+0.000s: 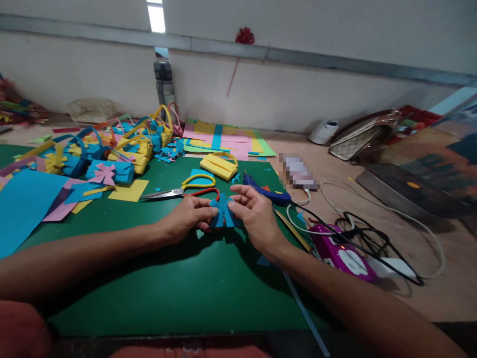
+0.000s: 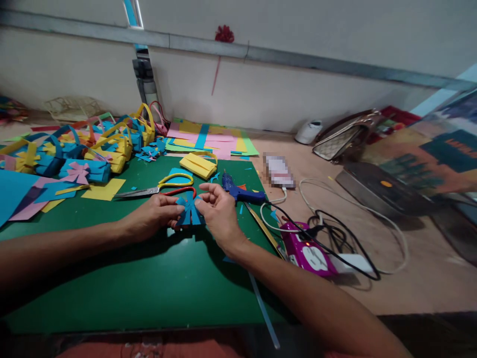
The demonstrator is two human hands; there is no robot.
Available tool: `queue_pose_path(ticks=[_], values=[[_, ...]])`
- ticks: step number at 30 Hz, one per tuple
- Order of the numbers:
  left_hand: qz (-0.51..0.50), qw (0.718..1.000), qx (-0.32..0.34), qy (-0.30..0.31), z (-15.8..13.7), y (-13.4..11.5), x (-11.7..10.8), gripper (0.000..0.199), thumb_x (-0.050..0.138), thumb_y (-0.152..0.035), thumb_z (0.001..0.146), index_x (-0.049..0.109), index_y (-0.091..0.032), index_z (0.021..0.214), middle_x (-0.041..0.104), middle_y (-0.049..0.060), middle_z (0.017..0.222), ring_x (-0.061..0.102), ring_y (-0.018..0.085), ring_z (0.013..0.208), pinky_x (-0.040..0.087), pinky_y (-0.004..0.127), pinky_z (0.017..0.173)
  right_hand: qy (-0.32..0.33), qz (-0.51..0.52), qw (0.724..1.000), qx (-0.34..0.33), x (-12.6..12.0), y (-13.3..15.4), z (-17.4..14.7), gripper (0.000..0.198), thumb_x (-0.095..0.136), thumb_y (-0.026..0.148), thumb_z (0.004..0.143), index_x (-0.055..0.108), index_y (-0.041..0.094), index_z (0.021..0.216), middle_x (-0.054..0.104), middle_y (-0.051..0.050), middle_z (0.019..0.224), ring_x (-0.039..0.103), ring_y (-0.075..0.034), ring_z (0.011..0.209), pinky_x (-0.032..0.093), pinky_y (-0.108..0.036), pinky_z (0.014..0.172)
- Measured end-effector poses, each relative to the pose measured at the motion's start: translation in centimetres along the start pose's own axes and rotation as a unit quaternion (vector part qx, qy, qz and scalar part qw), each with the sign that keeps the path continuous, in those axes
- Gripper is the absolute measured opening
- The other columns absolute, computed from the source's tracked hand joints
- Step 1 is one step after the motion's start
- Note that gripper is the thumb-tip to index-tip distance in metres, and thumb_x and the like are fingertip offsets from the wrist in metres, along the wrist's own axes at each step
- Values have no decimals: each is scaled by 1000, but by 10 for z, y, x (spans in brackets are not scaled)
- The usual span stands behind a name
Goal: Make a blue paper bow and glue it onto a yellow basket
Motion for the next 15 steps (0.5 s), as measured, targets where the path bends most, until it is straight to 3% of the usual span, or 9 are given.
queue_pose_path(ticks=[8, 15], values=[[8, 1000, -10, -23, 1, -1, -1, 14, 67, -24, 65, 61, -12, 65, 62, 3, 63, 57, 9, 51, 43, 19, 48, 13, -38, 999, -7, 2, -2, -1, 29, 63, 21, 65, 54, 19, 93, 56, 4, 69, 50, -9, 57, 42, -23, 52], [30, 999, -39, -20, 1, 2, -4, 11, 63, -23, 68, 58, -13, 68, 62, 4, 63, 60, 12, 51, 45, 19, 44, 15, -34, 999, 12, 0, -3, 2, 31, 57, 47, 76, 55, 19, 89, 54, 2, 70, 51, -9, 58, 45, -25, 54]])
Point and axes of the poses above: each hand's wrist, its own z-axis towards the middle knuckle, its own x-axis out of the palm, y = z × x, the point moved 6 cm from there along z, towards the middle knuckle
